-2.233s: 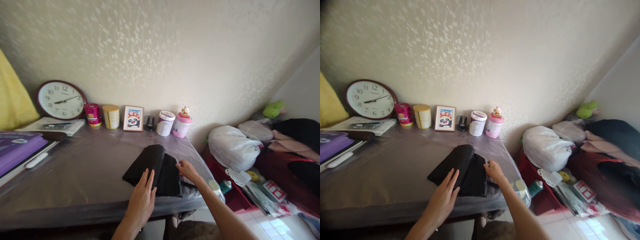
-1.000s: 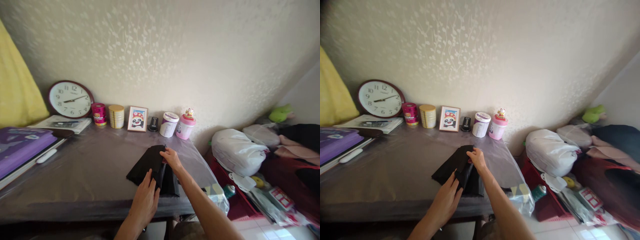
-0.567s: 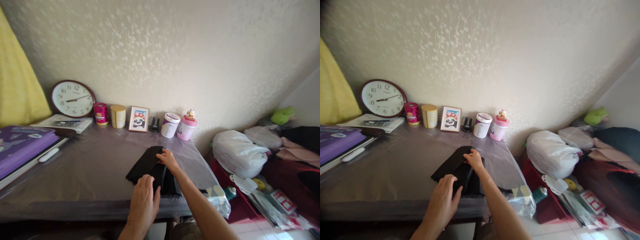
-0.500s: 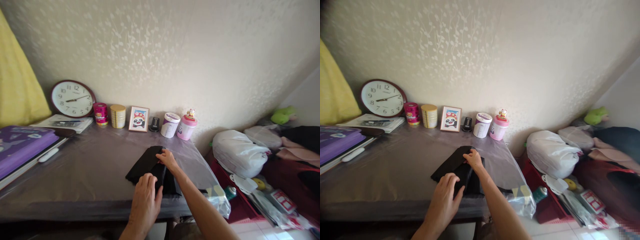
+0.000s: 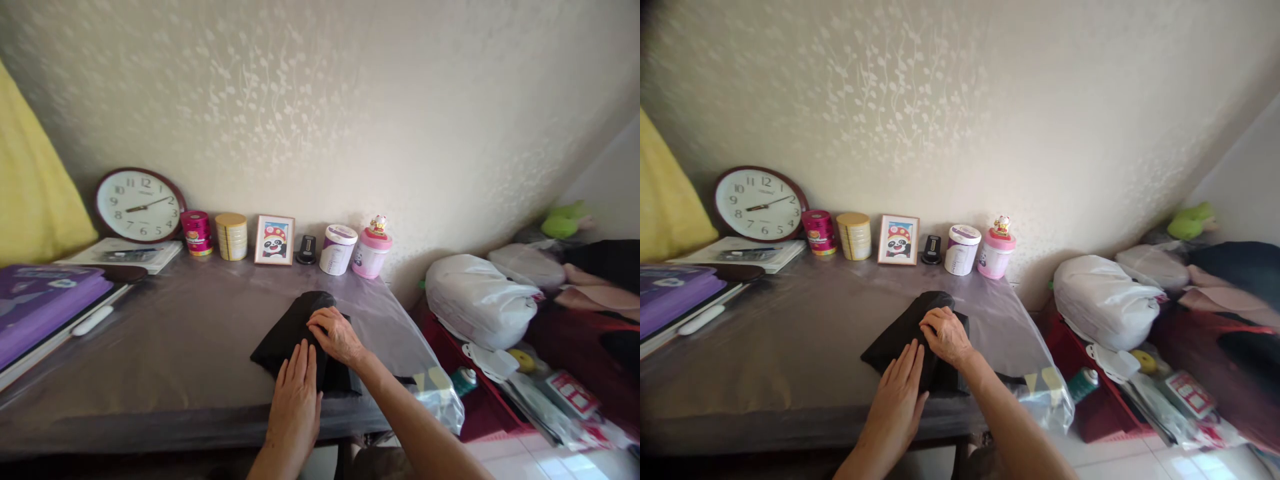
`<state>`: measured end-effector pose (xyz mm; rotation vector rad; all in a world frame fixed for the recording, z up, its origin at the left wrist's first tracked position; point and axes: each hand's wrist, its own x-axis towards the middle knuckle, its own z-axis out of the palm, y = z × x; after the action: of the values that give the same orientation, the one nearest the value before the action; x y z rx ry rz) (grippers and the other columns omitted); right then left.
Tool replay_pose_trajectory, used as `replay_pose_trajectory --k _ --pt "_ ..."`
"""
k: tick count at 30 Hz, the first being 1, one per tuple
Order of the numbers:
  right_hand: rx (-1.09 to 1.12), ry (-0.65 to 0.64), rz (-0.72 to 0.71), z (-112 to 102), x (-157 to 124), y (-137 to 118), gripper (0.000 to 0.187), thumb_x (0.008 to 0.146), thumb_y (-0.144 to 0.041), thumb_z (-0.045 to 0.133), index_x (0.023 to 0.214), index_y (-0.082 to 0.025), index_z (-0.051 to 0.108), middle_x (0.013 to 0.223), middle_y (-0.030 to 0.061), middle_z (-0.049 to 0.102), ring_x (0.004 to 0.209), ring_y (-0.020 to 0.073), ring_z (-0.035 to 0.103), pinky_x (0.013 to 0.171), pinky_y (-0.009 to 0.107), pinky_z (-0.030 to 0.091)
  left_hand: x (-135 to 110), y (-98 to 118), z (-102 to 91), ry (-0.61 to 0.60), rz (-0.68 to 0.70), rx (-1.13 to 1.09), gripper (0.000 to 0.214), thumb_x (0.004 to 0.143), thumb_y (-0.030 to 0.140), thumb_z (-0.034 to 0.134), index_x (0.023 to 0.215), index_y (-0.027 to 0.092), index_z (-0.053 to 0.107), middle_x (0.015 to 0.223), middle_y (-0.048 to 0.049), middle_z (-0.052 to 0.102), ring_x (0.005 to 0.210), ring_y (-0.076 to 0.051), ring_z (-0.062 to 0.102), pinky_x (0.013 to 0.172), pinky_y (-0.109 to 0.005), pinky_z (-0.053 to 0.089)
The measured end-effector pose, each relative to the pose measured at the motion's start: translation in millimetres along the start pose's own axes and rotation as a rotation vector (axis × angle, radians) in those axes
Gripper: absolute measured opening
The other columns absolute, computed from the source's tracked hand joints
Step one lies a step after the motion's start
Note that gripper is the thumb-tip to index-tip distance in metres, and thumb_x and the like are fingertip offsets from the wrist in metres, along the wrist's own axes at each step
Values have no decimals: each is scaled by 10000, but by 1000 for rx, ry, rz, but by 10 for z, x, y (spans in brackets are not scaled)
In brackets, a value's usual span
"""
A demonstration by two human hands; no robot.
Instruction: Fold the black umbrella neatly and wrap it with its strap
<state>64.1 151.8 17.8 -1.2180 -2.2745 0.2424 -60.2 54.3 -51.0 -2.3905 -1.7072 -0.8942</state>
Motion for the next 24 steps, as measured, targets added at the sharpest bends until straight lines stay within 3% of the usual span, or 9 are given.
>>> replay_pose_trajectory --k 2,6,9,13,19,24 --pt "-113 -15 8 20 45 114 243 884 -236 450 1017 -220 654 1165 55 612 1080 186 515 957 355 363 -1 11 2 -5 -14 10 668 737 101 389 1392 138 258 1426 -129 361 1280 -267 372 992 -452 370" --pt "-245 56 221 20 183 302 308 889 -216 428 1151 -226 588 1307 70 517 1163 227 458 972 415 348 -10 2 -17 -48 -12 22 691 721 90 392 1396 139 253 1429 -129 355 1278 -268 373 989 -450 369" --pt "-198 102 162 -3 175 306 307 884 -161 405 1120 -207 597 1205 74 589 1097 195 512 972 368 356 -12 -22 -65 -78 -27 31 687 731 98 402 1400 137 250 1415 -131 376 1259 -267 391 989 -446 365" --pt "-111 17 -42 -2 56 278 273 873 -145 422 1040 -183 634 1104 60 644 1052 164 539 964 311 375 20 -24 -174 -131 -57 54 715 709 83 454 1397 149 271 1381 -125 425 1196 -273 438 979 -449 359" --pt "-129 67 96 -70 -64 353 304 822 -74 428 997 -171 657 1120 66 638 1077 172 536 960 303 382 98 49 -372 -266 -117 120 737 717 66 473 1407 205 257 1372 -118 442 1061 -297 527 827 -450 442" --pt "-53 125 203 -182 -175 449 313 800 -64 411 931 -175 672 1023 57 674 1013 163 580 986 314 344 112 46 -375 -377 -228 -68 775 735 21 418 1433 217 146 1429 -165 338 908 -207 643 694 -292 489"
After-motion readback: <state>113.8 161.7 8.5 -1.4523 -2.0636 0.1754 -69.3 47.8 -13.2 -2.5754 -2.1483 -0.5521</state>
